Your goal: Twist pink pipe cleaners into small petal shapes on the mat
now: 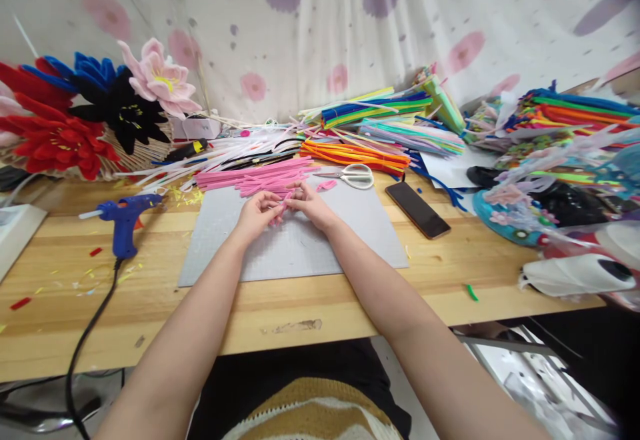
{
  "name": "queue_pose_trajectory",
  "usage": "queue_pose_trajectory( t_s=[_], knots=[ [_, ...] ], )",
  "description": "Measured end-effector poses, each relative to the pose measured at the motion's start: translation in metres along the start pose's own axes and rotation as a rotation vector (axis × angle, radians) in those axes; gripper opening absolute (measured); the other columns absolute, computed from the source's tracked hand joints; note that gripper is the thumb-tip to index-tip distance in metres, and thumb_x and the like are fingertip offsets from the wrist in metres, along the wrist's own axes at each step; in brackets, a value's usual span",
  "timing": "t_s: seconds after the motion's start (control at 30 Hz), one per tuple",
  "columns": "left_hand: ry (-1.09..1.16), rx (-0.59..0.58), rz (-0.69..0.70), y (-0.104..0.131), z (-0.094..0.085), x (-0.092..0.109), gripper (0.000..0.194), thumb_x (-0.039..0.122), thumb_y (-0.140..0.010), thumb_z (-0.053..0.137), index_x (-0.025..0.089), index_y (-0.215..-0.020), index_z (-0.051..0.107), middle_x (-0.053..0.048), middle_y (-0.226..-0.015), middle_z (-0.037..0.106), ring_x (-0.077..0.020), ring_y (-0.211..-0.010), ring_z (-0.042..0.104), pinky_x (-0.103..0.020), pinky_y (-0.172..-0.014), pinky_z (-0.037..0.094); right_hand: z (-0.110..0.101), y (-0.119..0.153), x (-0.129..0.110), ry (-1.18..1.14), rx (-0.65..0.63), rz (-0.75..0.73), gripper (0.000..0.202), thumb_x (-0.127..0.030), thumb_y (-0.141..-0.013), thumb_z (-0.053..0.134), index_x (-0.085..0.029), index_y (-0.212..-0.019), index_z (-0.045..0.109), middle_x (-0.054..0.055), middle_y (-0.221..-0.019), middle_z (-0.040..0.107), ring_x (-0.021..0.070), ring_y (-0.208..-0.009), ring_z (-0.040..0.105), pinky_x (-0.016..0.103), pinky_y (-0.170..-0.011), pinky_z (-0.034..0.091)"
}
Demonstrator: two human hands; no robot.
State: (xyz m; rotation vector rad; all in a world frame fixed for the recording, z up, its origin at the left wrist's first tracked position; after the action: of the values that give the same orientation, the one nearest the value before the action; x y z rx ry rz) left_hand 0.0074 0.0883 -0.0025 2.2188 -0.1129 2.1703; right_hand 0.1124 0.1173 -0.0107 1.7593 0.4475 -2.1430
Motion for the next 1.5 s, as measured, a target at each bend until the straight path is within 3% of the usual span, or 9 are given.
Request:
queue_pose_trajectory(
  t_s=[0.27, 0.57, 0.73, 0.87, 0.93, 1.07, 1.27, 1.37, 1.5],
  knots=[
    [0.052, 0.025, -0.055, 0.001, -0.011, 0.001, 0.041, 0.033, -0.054, 0.077, 0.016, -0.084, 0.054, -0.001, -0.066, 0.067, -0.0103, -0.049, 0.057, -0.020, -0.044, 0.037, 0.000, 0.006, -0.004, 0.008, -0.092, 0.069, 0.036, -0.024, -0.063, 0.064, -0.020, -0.095, 0.048, -0.006, -0.066, 0.050, 0.0078, -0.059, 0.048, 0.022, -0.057, 0.038],
    [-0.022, -0.033, -0.123, 0.005, -0.017, 0.000, 0.038, 0.033, -0.055, 0.076, 0.016, -0.085, 0.058, -0.001, -0.060, 0.064, -0.0097, -0.045, 0.053, -0.021, -0.041, 0.035, 0.008, 0.000, -0.002, 0.164, -0.110, -0.011, 0.024, -0.028, -0.069, 0.061, -0.019, -0.087, 0.050, -0.004, -0.068, 0.051, 0.0101, -0.061, 0.048, 0.024, -0.057, 0.039],
    [-0.045, 0.152, -0.052, 0.003, -0.034, 0.004, 0.029, 0.033, -0.056, 0.073, 0.016, -0.074, 0.059, 0.003, -0.056, 0.058, -0.0069, -0.043, 0.048, -0.020, -0.040, 0.033, -0.021, -0.011, -0.015, 0.579, 0.238, -0.123, 0.005, -0.021, -0.077, 0.052, -0.017, -0.077, 0.054, 0.002, -0.076, 0.056, 0.0130, -0.070, 0.051, 0.029, -0.069, 0.042],
    [-0.036, 0.248, -0.029, 0.003, -0.044, 0.006, 0.021, 0.032, -0.060, 0.069, 0.016, -0.069, 0.058, 0.004, -0.052, 0.053, -0.0060, -0.041, 0.043, -0.019, -0.040, 0.032, -0.013, -0.019, -0.024, 0.999, 0.211, -0.195, 0.005, -0.016, -0.075, 0.056, -0.017, -0.078, 0.059, 0.006, -0.086, 0.059, 0.0190, -0.086, 0.053, 0.034, -0.081, 0.040],
    [-0.038, 0.251, -0.033, 0.004, -0.044, 0.006, 0.019, 0.031, -0.062, 0.067, 0.016, -0.068, 0.057, 0.004, -0.050, 0.052, -0.0062, -0.041, 0.043, -0.019, -0.039, 0.032, -0.010, -0.022, -0.023, 1.092, 0.184, -0.193, 0.003, -0.017, -0.074, 0.058, -0.017, -0.077, 0.060, 0.008, -0.088, 0.059, 0.0203, -0.088, 0.052, 0.035, -0.082, 0.040],
    [-0.029, 0.250, -0.066, 0.004, -0.043, 0.003, 0.021, 0.030, -0.063, 0.065, 0.017, -0.072, 0.051, 0.004, -0.053, 0.054, -0.0075, -0.040, 0.048, -0.019, -0.039, 0.034, -0.015, -0.025, -0.020, 0.956, 0.130, -0.140, 0.003, -0.020, -0.075, 0.059, -0.017, -0.075, 0.059, 0.003, -0.079, 0.059, 0.0156, -0.076, 0.052, 0.031, -0.074, 0.040],
    [0.010, 0.319, -0.080, 0.005, -0.047, 0.002, 0.026, 0.032, -0.064, 0.065, 0.019, -0.074, 0.046, 0.007, -0.051, 0.050, -0.0061, -0.037, 0.045, -0.017, -0.036, 0.033, -0.026, -0.010, -0.024, 0.449, 0.041, -0.075, 0.012, -0.025, -0.070, 0.061, -0.017, -0.073, 0.054, -0.002, -0.067, 0.056, 0.0104, -0.064, 0.052, 0.026, -0.064, 0.043],
    [0.001, 0.277, -0.070, 0.006, -0.042, 0.004, 0.028, 0.038, -0.065, 0.067, 0.018, -0.076, 0.050, 0.006, -0.051, 0.051, -0.0054, -0.036, 0.041, -0.018, -0.034, 0.029, -0.024, 0.002, -0.021, 0.247, -0.004, -0.026, 0.021, -0.032, -0.066, 0.066, -0.017, -0.073, 0.053, -0.002, -0.068, 0.057, 0.0107, -0.064, 0.056, 0.024, -0.060, 0.044],
    [-0.010, 0.173, -0.062, 0.008, -0.025, 0.005, 0.032, 0.038, -0.061, 0.072, 0.016, -0.080, 0.056, 0.002, -0.061, 0.059, -0.0047, -0.039, 0.040, -0.018, -0.034, 0.029, -0.019, 0.011, -0.013, 0.184, -0.022, 0.010, 0.024, -0.034, -0.064, 0.068, -0.016, -0.071, 0.053, -0.001, -0.066, 0.060, 0.0091, -0.058, 0.055, 0.023, -0.056, 0.043]
  ],
)
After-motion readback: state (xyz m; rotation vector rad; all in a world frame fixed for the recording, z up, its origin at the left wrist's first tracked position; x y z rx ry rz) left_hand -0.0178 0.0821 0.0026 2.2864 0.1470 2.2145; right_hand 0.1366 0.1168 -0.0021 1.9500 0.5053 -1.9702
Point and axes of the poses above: each hand's wrist, its own y-axis away from the middle knuckle, its own z-axis out of the palm, x = y × z, the point moved 9 cm from there along -y, towards the middle knuckle
